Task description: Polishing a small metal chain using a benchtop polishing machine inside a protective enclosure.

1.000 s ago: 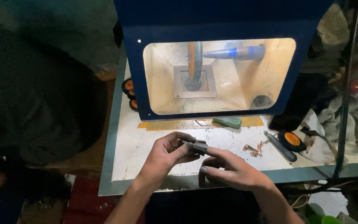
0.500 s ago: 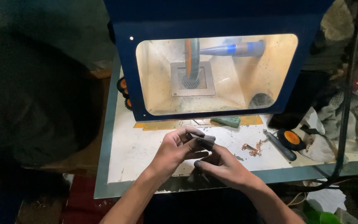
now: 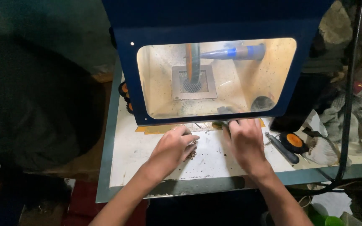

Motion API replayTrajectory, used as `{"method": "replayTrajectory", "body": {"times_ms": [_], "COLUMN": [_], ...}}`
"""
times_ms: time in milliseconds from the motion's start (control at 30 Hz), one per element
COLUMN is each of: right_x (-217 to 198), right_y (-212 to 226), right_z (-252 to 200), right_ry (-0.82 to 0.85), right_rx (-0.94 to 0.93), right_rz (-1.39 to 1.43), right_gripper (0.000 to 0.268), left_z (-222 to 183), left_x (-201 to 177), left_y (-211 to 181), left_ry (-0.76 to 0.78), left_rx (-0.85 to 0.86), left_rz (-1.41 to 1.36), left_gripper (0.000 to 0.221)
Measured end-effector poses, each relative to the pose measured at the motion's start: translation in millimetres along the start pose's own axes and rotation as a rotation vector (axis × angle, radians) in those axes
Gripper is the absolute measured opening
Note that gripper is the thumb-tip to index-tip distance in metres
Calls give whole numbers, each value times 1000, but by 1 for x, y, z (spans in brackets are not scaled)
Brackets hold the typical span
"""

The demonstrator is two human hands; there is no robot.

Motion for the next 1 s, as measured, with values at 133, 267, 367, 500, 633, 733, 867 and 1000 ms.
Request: {"method": "replayTrajectory", "body": {"times_ms": [133, 267, 367, 500, 633, 733, 867, 1000], "right_x": [29, 62, 72, 32, -19, -26, 34, 66], "right_y": [-25, -57, -69, -32, 23, 39, 14, -5], "right_z": [8, -3, -7, 11, 29, 33, 22, 14], "right_ry": [139, 191, 175, 182, 252, 318, 269, 233], "right_rx": [29, 32, -14, -14, 170, 348, 396, 352], "right_rz": [-21, -2, -122, -137, 469, 1145, 1450, 1427], "right_gripper": [17, 18, 18, 27, 39, 52, 68, 51], "left_z": [2, 0, -1, 18, 11, 22, 10, 6], "left_x": [2, -5, -13, 7, -15, 7, -20, -22], "left_y": [4, -5, -14, 0, -17, 15, -7, -3], "left_ry": [126, 217, 332, 170, 143, 218, 189, 153], "left_rx": [-128, -218, -440, 16, -34, -316, -426, -415], "left_rz": [34, 63, -96, 248, -173, -504, -757, -878], "left_gripper": [21, 23, 29, 22, 27, 26, 26, 32]}}
Point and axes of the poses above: each hand's wrist, its own z-axis towards the middle knuckle, its own x-axis out of the palm, y = z × x, the point moved 1 cm from there along z, towards the middle knuckle, and after that the axes turned 14 degrees about -x, right-handed, at the moved point
